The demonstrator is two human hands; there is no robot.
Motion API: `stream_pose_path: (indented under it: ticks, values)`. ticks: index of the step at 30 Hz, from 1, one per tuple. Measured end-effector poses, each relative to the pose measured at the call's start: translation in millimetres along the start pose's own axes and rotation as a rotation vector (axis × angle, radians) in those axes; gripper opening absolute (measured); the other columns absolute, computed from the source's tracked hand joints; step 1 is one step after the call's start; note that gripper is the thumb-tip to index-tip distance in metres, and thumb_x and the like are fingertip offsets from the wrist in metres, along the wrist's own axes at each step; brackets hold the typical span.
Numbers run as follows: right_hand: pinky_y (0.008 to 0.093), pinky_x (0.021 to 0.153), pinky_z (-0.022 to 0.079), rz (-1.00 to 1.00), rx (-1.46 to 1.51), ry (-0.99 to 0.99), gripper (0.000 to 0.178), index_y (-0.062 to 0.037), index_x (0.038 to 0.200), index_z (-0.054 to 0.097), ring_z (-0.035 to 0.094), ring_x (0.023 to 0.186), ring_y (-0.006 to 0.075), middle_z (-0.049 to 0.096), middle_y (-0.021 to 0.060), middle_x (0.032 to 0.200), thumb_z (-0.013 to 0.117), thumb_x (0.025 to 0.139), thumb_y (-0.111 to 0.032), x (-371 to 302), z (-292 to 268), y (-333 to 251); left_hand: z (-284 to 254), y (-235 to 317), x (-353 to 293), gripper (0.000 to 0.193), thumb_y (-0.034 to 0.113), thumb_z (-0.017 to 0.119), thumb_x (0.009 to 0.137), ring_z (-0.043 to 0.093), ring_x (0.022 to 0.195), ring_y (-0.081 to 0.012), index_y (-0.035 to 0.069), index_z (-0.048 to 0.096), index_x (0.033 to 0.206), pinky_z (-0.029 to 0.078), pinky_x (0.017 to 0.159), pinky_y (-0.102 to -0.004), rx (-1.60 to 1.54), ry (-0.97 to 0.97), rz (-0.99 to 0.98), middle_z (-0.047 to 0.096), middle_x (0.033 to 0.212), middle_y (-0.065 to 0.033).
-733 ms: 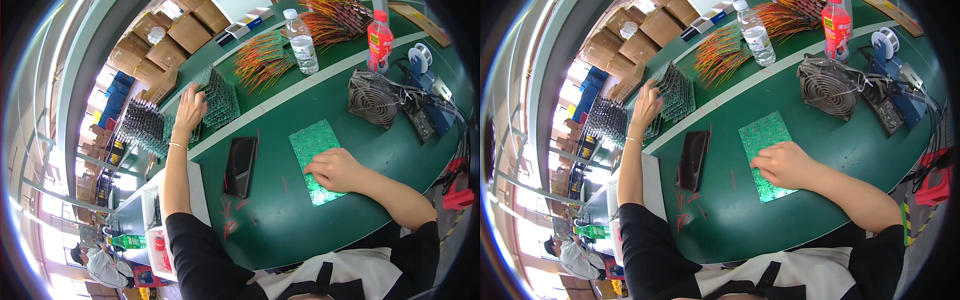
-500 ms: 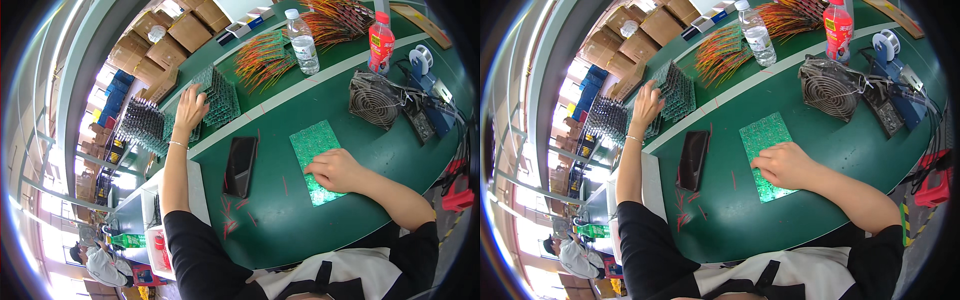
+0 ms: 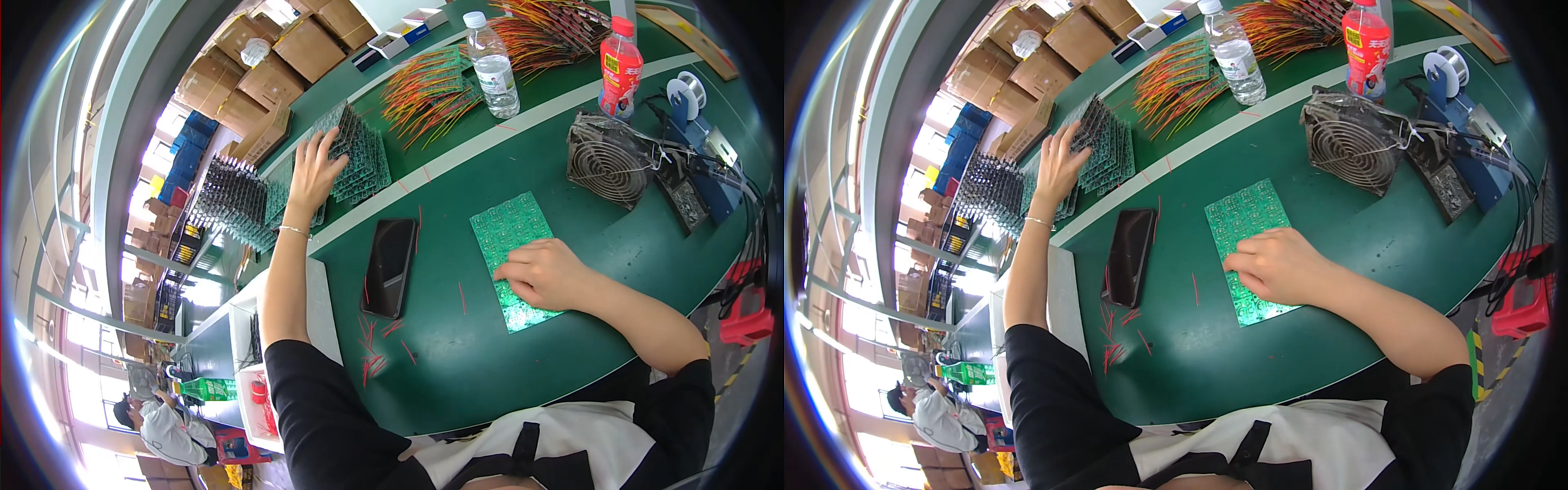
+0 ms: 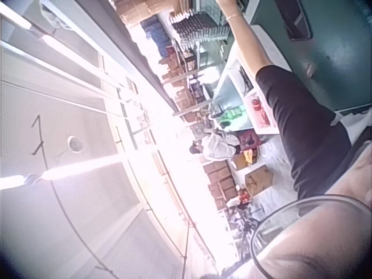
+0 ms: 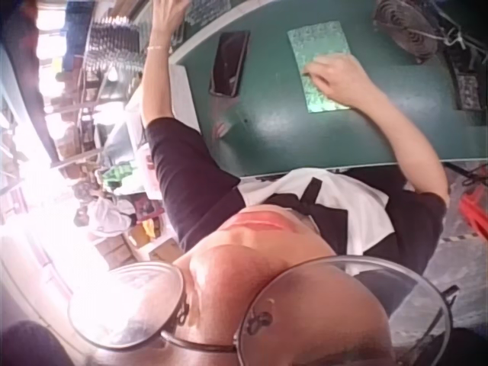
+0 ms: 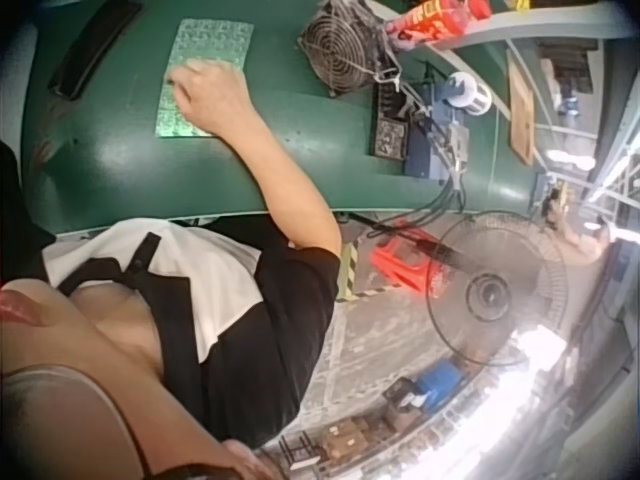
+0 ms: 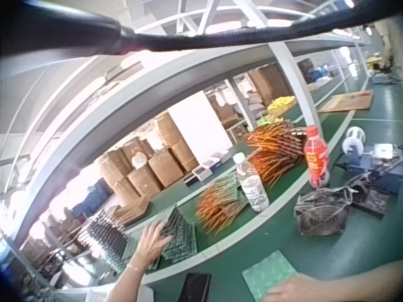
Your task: The person organizes circuit boards and wire bundles by hand on an assembly workbench.
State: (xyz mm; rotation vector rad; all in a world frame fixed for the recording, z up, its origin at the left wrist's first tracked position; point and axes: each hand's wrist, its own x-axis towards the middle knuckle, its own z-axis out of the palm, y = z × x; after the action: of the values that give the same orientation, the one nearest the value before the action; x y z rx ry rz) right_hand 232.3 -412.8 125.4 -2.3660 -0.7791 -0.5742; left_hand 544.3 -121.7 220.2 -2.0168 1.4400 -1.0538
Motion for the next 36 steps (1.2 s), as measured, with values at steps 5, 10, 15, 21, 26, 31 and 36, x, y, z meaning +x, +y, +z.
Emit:
stream_pose_path:
  ticks: [5, 10, 15, 21, 26, 31, 36]
  values:
    - [0.0354, 0.059, 0.049, 0.012, 0.0, -0.016, 0.012, -0.0116, 0.087, 0.062, 0.06, 0.064, 0.0228, 0.057, 0.0024, 0.071, 0.063, 0.075, -0.008, -1, 0, 1, -2, 4, -2, 0.02, 0.01, 0.06, 0.077, 0.044, 0.122, -0.0314, 0.02, 0.061, 0.095, 0.038, 0.098, -0.0507, -0.024, -0.003, -0.031, 0.038, 0.141, -0.011]
    - [0.0355, 0.06, 0.049, 0.008, 0.017, -0.002, 0.012, -0.0112, 0.087, 0.063, 0.061, 0.065, 0.0231, 0.058, 0.0027, 0.073, 0.063, 0.076, -0.008, 0, 0, 0, 1, -4, -5, 0.022, 0.011, 0.06, 0.077, 0.043, 0.123, -0.0311, 0.021, 0.06, 0.097, 0.037, 0.099, -0.0511, 0.021, -0.029, 0.048, 0.038, 0.141, -0.0108]
    - [0.0354, 0.06, 0.049, 0.025, 0.016, -0.022, 0.012, -0.0111, 0.087, 0.063, 0.06, 0.065, 0.0232, 0.058, 0.0029, 0.073, 0.063, 0.076, -0.008, -1, 0, 0, 3, -6, 2, 0.035, 0.01, 0.063, 0.073, 0.043, 0.124, -0.0295, 0.02, 0.056, 0.106, 0.036, 0.099, -0.0515, 0.001, 0.045, 0.048, 0.039, 0.139, -0.0119]
    - [0.0356, 0.06, 0.049, 0.031, 0.022, -0.018, 0.012, -0.0111, 0.087, 0.063, 0.06, 0.064, 0.0232, 0.058, 0.0027, 0.073, 0.063, 0.076, -0.008, -1, 0, 0, 10, 2, 17, 0.059, 0.0, 0.065, 0.063, 0.047, 0.117, -0.028, 0.007, 0.048, 0.118, 0.037, 0.094, -0.0448, -0.09, 0.082, -0.268, 0.041, 0.135, -0.0156]
    - [0.0358, 0.06, 0.049, 0.037, 0.032, -0.009, 0.012, -0.0112, 0.088, 0.063, 0.06, 0.064, 0.0231, 0.057, 0.0029, 0.072, 0.063, 0.076, -0.009, -1, 0, 1, 9, 5, 27, 0.074, 0.001, 0.066, 0.061, 0.049, 0.106, -0.0266, 0.006, 0.042, 0.131, 0.037, 0.09, -0.0396, -0.076, 0.031, -0.312, 0.05, 0.124, -0.0127]
    - [0.0357, 0.061, 0.049, 0.033, 0.034, -0.016, 0.012, -0.0116, 0.088, 0.063, 0.06, 0.065, 0.0231, 0.057, 0.003, 0.073, 0.063, 0.076, -0.009, -1, 0, 1, 9, -1, 28, 0.075, 0.003, 0.067, 0.06, 0.049, 0.109, -0.0265, 0.005, 0.043, 0.131, 0.038, 0.092, -0.0402, -0.083, -0.007, -0.305, 0.053, 0.119, -0.0106]
    - [0.0356, 0.061, 0.049, 0.022, 0.033, 0.0, 0.013, -0.0118, 0.088, 0.063, 0.06, 0.066, 0.023, 0.057, 0.0027, 0.073, 0.063, 0.076, -0.009, -3, 3, 4, 7, -4, 27, 0.072, 0.004, 0.071, 0.061, 0.051, 0.106, -0.0276, 0.004, 0.044, 0.127, 0.038, 0.093, -0.0406, -0.105, -0.016, -0.315, 0.053, 0.115, -0.0118]
